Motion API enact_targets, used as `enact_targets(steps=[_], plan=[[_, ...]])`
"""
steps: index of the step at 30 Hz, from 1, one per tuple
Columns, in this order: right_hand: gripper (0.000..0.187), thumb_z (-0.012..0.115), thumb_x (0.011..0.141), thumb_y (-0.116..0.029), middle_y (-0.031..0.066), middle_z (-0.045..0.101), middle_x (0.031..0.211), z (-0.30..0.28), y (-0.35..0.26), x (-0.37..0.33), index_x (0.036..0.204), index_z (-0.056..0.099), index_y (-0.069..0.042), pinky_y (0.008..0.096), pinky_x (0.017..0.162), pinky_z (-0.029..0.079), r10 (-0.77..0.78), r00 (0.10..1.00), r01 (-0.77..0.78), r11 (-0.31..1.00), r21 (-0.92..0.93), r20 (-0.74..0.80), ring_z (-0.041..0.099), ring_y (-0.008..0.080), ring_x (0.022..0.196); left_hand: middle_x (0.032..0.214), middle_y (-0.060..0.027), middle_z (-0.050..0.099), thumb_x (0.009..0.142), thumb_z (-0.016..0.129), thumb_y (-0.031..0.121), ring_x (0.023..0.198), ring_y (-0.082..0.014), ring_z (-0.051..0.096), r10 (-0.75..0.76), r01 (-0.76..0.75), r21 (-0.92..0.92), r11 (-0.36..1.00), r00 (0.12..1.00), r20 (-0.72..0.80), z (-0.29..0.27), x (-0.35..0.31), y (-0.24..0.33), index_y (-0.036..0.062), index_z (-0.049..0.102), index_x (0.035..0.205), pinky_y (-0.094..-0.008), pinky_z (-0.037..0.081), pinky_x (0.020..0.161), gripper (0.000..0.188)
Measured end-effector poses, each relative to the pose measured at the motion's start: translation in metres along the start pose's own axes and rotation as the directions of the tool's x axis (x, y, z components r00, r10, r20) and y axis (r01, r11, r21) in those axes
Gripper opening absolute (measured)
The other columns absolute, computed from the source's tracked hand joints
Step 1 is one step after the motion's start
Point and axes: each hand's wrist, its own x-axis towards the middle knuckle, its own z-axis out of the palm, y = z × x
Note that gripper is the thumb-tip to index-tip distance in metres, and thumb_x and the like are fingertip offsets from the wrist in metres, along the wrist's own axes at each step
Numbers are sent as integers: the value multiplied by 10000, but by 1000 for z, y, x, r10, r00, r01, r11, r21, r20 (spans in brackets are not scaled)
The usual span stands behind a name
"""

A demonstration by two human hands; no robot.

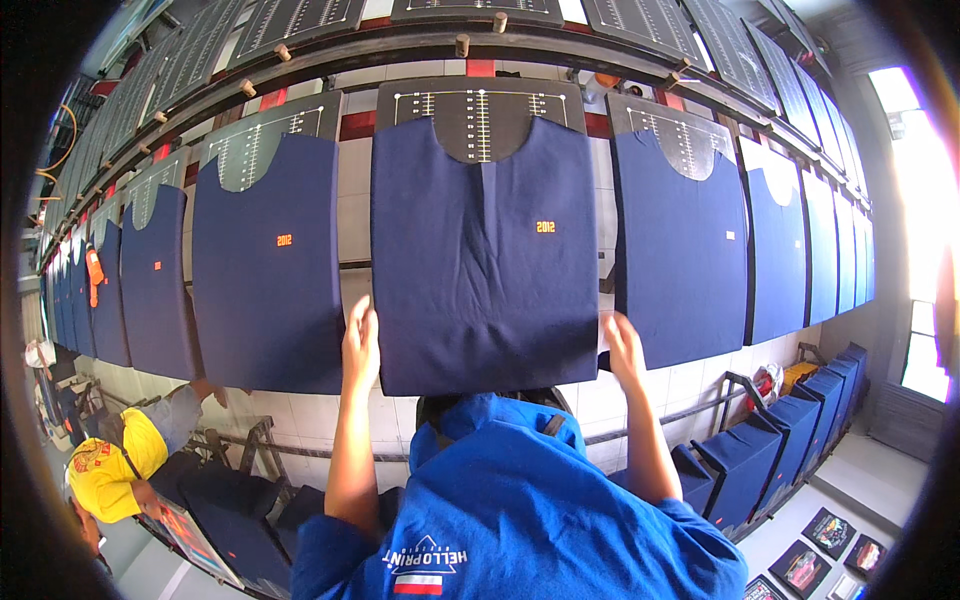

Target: The person places navy blue shirts onto printing boards, smooths them by hand, and uses a heat gun to dry the printed designs.

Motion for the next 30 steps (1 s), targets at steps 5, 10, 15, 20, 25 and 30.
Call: enact_targets(steps=[5, 10, 15, 20, 25, 30], plan=[[529, 563, 1028, -436, 82, 678, 1157, 27, 2, 104, 1322, 582, 4, 334, 877, 501, 473, 821, -515, 375, 771, 319, 637, 191, 1010, 1390, -180, 569, 1035, 471, 546, 1288, -244, 540, -492, 677, -450, 582, 734, 469, 11, 108, -24, -40, 533, 1371, -336, 425, 1075, 679], [352, 583, 1002, -244, 140, 697, 1041, 33, 37, 110, 1226, 610, 26, 359, 898, 504, 312, 938, -286, 942, 178, -147, 672, 296, 958, 1157, -150, 658, 1013, 587, 377, 1069, -259, 620, -58, 51, 175, 983, 998, 37, 8, 140, -11, -1, 591, 1308, -408, 468, 973, 480], [412, 596, 962, -118, 234, 579, 1345, 43, -84, 173, 1348, 538, 16, 431, 1092, 418, -382, 889, 265, 879, -396, -253, 539, 383, 1279, 1214, -187, 597, 936, 665, 133, 1097, -363, 577, 662, -519, 665, 537, 748, 50, 45, 196, 62, 27, 554, 1348, -451, 467, 979, 440], [484, 667, 931, -204, 170, 609, 1297, 58, -138, 313, 1372, 549, -46, 436, 1054, 439, -756, 655, 559, 500, -661, -18, 558, 342, 1229, 1332, -171, 542, 885, 717, 138, 1175, -356, 533, 676, -606, 731, 315, 684, 275, 109, 289, 118, 49, 542, 1378, -465, 457, 1008, 531], [260, 680, 918, -221, 87, 660, 1016, 57, -147, 344, 1146, 674, -94, 415, 879, 481, -687, 711, 605, 489, -629, 149, 620, 292, 1017, 1014, -80, 658, 904, 695, 184, 992, -319, 607, 687, -703, 645, 299, 628, 366, 114, 331, 121, 79, 613, 924, -469, 488, 809, 135], [139, 639, 953, -188, 128, 659, 928, 52, -144, 351, 1013, 654, -63, 428, 759, 522, -669, 742, 623, 665, -413, 43, 657, 350, 881, 881, -147, 676, 991, 608, 232, 811, -381, 668, 636, -711, 506, 488, 687, 352, 105, 340, 121, 70, 544, 988, -451, 510, 678, 174]])
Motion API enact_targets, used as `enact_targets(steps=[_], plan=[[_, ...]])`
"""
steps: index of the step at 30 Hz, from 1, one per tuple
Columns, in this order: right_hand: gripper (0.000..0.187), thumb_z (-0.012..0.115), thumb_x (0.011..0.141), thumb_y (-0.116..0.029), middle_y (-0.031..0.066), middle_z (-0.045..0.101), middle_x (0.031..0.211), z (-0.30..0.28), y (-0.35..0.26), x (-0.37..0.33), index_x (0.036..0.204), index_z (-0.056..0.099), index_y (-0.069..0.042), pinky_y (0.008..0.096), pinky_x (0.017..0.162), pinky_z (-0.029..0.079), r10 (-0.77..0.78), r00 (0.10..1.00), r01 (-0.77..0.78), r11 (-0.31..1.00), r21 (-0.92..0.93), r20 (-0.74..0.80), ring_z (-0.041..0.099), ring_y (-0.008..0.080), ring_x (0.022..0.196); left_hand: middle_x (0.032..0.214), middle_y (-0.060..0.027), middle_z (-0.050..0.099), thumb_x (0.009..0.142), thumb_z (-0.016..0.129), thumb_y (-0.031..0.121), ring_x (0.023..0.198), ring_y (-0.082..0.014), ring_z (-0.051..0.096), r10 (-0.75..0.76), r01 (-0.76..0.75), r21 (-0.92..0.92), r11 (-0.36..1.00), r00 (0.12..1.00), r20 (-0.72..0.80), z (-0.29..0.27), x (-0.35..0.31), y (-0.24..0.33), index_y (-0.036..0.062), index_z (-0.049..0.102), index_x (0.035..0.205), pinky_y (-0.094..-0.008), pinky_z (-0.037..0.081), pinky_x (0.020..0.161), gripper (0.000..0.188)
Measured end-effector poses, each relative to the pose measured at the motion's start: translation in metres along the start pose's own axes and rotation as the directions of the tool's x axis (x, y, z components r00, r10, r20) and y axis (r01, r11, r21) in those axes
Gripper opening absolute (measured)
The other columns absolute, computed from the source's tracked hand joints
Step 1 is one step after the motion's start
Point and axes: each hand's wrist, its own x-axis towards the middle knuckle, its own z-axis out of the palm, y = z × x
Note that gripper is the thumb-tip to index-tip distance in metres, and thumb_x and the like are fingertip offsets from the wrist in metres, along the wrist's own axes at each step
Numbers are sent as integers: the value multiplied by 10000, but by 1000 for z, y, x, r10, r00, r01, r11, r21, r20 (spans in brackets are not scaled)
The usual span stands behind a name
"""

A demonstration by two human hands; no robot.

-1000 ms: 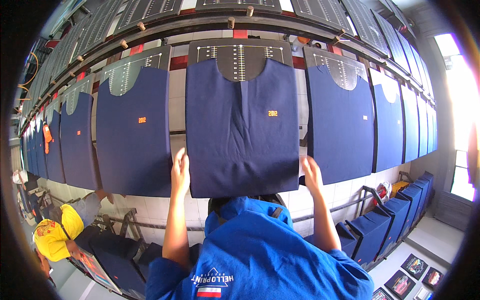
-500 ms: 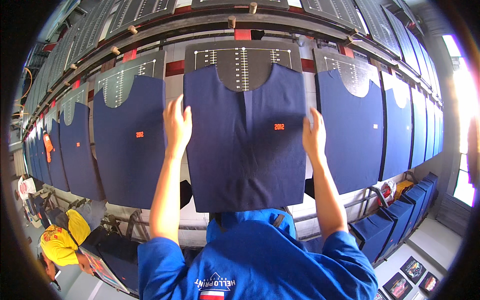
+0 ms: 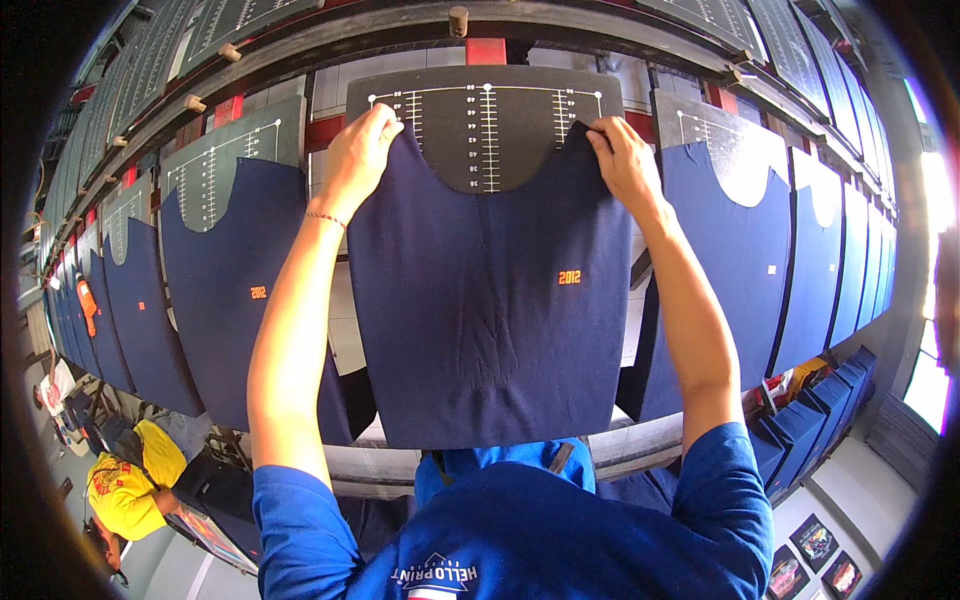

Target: The person places navy blue shirts onto printing boards, smooths them by hand, and uses a heat gun to dry the printed designs.

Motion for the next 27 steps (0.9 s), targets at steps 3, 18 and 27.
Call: enact_targets(steps=[3, 18, 27], plan=[[145, 634, 964, -225, 110, 681, 898, -5, 7, 5, 1001, 658, -87, 407, 681, 544, -59, 998, 57, 995, -80, -24, 684, 332, 794, 872, -142, 692, 1012, 580, 278, 776, -378, 682, 15, -15, 14, 1000, 999, 36, -8, 5, -1, 93, 523, 1019, -447, 511, 633, 193], [155, 644, 959, -269, 65, 676, 852, 4, 15, 11, 967, 685, -119, 383, 643, 550, -74, 997, 74, 983, -169, 3, 685, 291, 732, 777, -131, 679, 999, 590, 305, 715, -363, 682, 38, -45, 109, 993, 997, 62, 8, 12, -18, 88, 534, 956, -443, 531, 593, 229], [135, 658, 949, -254, 62, 672, 833, 3, 14, 13, 952, 690, -123, 377, 634, 548, -98, 995, 91, 983, -158, -33, 681, 283, 719, 773, -122, 683, 1000, 589, 307, 706, -354, 686, 4, -17, 140, 990, 996, 89, 8, 15, -15, 94, 537, 948, -440, 531, 580, 225]])
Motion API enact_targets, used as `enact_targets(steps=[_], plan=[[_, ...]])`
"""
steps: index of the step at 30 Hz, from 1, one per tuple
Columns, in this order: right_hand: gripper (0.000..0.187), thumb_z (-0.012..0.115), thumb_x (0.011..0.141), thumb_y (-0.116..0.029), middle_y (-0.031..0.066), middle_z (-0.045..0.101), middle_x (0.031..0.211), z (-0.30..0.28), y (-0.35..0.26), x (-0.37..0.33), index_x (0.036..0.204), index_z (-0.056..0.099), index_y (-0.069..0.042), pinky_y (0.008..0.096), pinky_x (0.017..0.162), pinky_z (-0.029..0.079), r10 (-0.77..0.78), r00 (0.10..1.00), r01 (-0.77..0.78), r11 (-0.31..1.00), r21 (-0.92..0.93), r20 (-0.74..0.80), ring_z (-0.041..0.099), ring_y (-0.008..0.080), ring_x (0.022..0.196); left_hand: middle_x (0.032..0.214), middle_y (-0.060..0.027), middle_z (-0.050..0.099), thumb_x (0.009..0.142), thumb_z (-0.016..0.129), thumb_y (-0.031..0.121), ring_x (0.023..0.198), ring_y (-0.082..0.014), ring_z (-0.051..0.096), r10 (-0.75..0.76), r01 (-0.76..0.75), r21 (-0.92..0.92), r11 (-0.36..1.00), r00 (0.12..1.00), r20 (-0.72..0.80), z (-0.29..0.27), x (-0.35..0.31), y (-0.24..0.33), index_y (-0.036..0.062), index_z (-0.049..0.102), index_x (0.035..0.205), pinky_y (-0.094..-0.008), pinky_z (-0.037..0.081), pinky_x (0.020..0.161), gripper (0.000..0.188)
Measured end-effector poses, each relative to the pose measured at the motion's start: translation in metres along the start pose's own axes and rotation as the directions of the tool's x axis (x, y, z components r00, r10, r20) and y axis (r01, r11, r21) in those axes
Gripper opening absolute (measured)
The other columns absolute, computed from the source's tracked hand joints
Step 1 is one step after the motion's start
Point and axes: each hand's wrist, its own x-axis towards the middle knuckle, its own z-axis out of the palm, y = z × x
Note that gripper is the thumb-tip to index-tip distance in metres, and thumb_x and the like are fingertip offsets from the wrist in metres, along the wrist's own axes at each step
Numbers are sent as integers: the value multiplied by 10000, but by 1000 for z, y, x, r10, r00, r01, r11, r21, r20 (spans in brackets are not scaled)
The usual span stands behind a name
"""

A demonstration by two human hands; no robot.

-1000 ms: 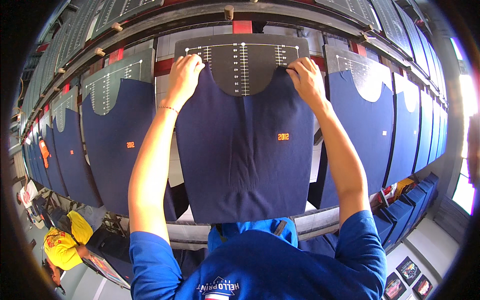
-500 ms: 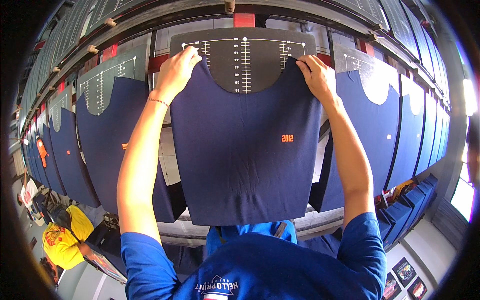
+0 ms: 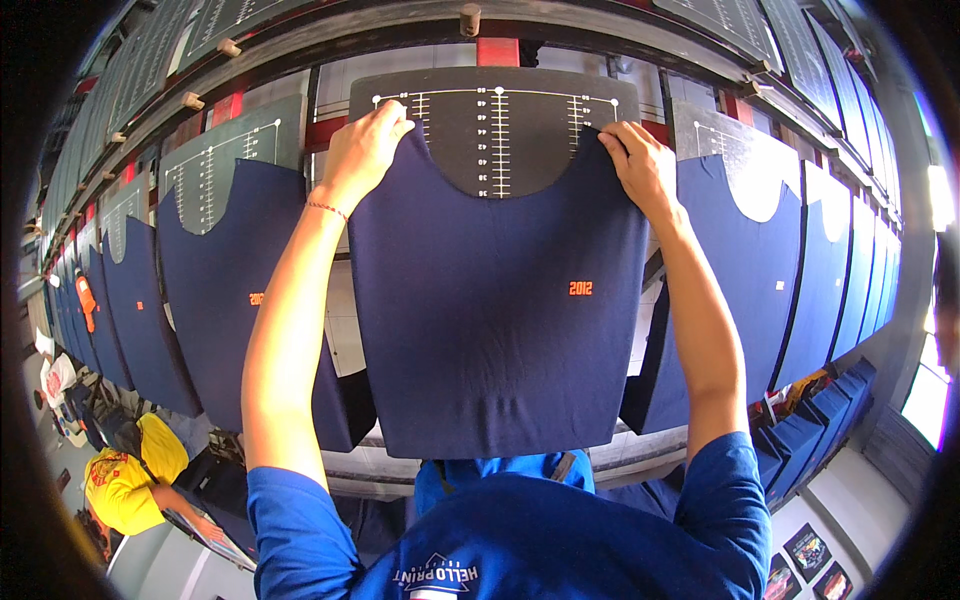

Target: The person places navy blue shirts onto printing boards, smooths them by hand, and uses a heat gun to dry the printed designs.

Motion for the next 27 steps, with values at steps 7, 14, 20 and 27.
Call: enact_targets(steps=[7, 14, 20, 27], plan=[[125, 668, 940, -243, 66, 669, 829, 2, 3, 1, 955, 687, -120, 375, 636, 545, -10, 1000, 10, 1000, 19, -4, 682, 282, 727, 793, -129, 689, 1008, 578, 315, 710, -357, 689, 46, -47, -6, 999, 997, -54, 3, -1, -6, 100, 541, 970, -440, 531, 566, 222], [124, 679, 933, -240, 65, 672, 836, -5, 4, 0, 953, 701, -120, 368, 660, 546, 24, 1000, -24, 999, 32, 3, 682, 280, 755, 797, -141, 689, 1010, 573, 321, 714, -364, 688, 40, -42, -28, 999, 997, -68, -4, -1, 5, 97, 541, 975, -454, 530, 564, 229], [129, 689, 926, -248, 62, 670, 838, 1, 4, 1, 954, 704, -123, 366, 664, 546, 9, 1000, -9, 1000, 3, 3, 675, 276, 737, 784, -137, 685, 1008, 573, 317, 666, -367, 679, 67, -64, 42, 997, 995, -75, 6, -3, -3, 97, 527, 945, -456, 519, 525, 234], [290, 707, 918, -246, 142, 653, 1072, -8, -1, -14, 1128, 637, -60, 405, 871, 517, 96, 985, -109, 990, -84, -142, 641, 330, 986, 1140, -145, 657, 936, 692, 309, 1105, -339, 621, -59, 115, 252, 961, 974, -220, -6, -20, 24, 38, 573, 1161, -460, 493, 920, 371]])
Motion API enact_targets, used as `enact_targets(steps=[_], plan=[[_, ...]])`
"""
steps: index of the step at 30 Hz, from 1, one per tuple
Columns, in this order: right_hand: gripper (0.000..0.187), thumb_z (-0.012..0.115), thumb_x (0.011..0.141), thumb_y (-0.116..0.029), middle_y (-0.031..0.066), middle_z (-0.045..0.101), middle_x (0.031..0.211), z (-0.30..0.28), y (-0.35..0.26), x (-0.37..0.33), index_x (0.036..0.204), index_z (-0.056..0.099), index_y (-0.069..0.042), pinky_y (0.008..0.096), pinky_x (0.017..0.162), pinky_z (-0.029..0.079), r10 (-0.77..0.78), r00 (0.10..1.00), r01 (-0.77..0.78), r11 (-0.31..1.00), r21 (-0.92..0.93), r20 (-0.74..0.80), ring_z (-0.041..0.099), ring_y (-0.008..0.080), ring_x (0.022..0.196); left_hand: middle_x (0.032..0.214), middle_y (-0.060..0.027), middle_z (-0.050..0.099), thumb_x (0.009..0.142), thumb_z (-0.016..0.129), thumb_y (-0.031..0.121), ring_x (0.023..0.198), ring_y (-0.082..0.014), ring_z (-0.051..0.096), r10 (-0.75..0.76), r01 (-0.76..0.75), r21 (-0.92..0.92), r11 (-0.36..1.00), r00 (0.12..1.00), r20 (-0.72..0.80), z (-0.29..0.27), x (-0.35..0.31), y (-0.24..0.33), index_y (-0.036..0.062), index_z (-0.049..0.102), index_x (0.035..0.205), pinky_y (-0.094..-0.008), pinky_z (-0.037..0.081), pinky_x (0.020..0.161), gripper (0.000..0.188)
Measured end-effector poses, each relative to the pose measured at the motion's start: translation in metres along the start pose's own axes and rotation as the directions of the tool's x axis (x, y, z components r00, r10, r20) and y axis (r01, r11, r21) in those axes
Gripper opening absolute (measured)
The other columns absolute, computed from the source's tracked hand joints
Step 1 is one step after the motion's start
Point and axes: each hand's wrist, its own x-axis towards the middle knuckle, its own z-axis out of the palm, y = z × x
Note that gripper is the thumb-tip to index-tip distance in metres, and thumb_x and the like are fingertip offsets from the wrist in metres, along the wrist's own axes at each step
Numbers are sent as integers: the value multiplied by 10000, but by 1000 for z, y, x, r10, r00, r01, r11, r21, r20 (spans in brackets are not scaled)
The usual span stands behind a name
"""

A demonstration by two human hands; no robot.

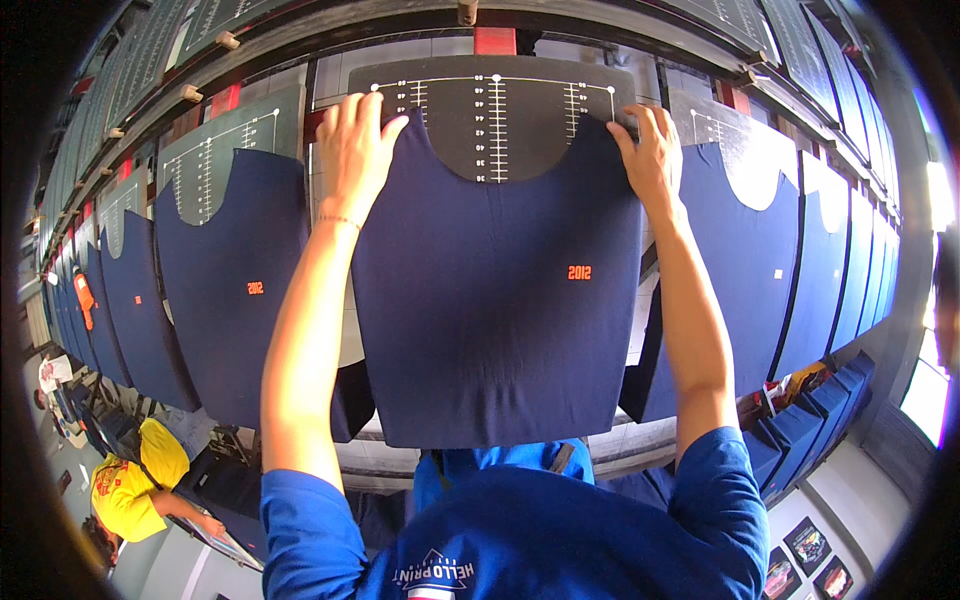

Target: The person places navy blue shirts onto printing boards, smooths them by hand, and uses a heat gun to dry the printed designs.

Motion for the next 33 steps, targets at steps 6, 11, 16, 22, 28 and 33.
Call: enact_targets(steps=[6, 11, 16, 22, 28, 33], plan=[[452, 433, 1082, -322, 197, 574, 1308, -54, -15, -188, 1366, 497, 24, 390, 1081, 398, 557, 794, -603, 670, 433, 243, 540, 296, 1244, 1497, -179, 466, 998, 386, 586, 1393, -310, 434, -511, 771, -618, 155, 598, 617, -43, -179, -8, 25, 424, 1489, -424, 337, 1161, 747], [899, 333, 976, -741, 169, 513, 1475, -92, -51, -357, 1511, 412, -24, 453, 1117, 395, 509, -24, -847, -468, 254, 860, 493, 307, 1348, 1400, -176, 572, 1013, 250, 698, 1279, -268, 555, -318, 823, -295, -485, 148, 936, -76, -373, 19, -25, 455, 1458, -381, 433, 1093, 874], [736, 394, 1015, -634, 120, 602, 1381, -119, -59, -446, 1440, 503, -43, 422, 1083, 449, 374, 10, -708, -652, 271, 927, 586, 271, 1247, 1243, -139, 649, 1067, 326, 567, 1105, -232, 631, -379, 808, -288, -514, 88, 921, -102, -442, 32, -32, 572, 1305, -350, 481, 995, 689], [503, 582, 1027, -348, 97, 642, 1313, -163, -74, -477, 1394, 512, -12, 424, 1051, 471, 650, 44, -646, -561, 518, 759, 618, 232, 1184, 932, -19, 587, 1074, 490, 279, 844, -115, 500, -609, 919, -390, 60, 343, 715, -149, -430, 47, -9, 604, 1050, -283, 436, 798, 312], [605, 677, 954, -439, 85, 578, 1392, -180, -96, -474, 1388, 515, -50, 412, 1087, 418, 751, -13, -554, -555, 621, 660, 565, 222, 1250, 871, 18, 519, 1067, 516, 263, 821, -85, 447, -718, 904, -426, 43, 325, 616, -177, -420, 69, 1, 584, 989, -273, 414, 760, 282], [672, 674, 932, -527, 73, 502, 1468, -174, -93, -492, 1400, 516, -72, 392, 1011, 448, 804, -24, -616, -481, 624, 595, 543, 208, 1261, 920, -16, 556, 1064, 521, 262, 851, -104, 493, -689, 935, -346, 79, 302, 658, -166, -464, 58, -3, 600, 1059, -270, 431, 798, 277]])
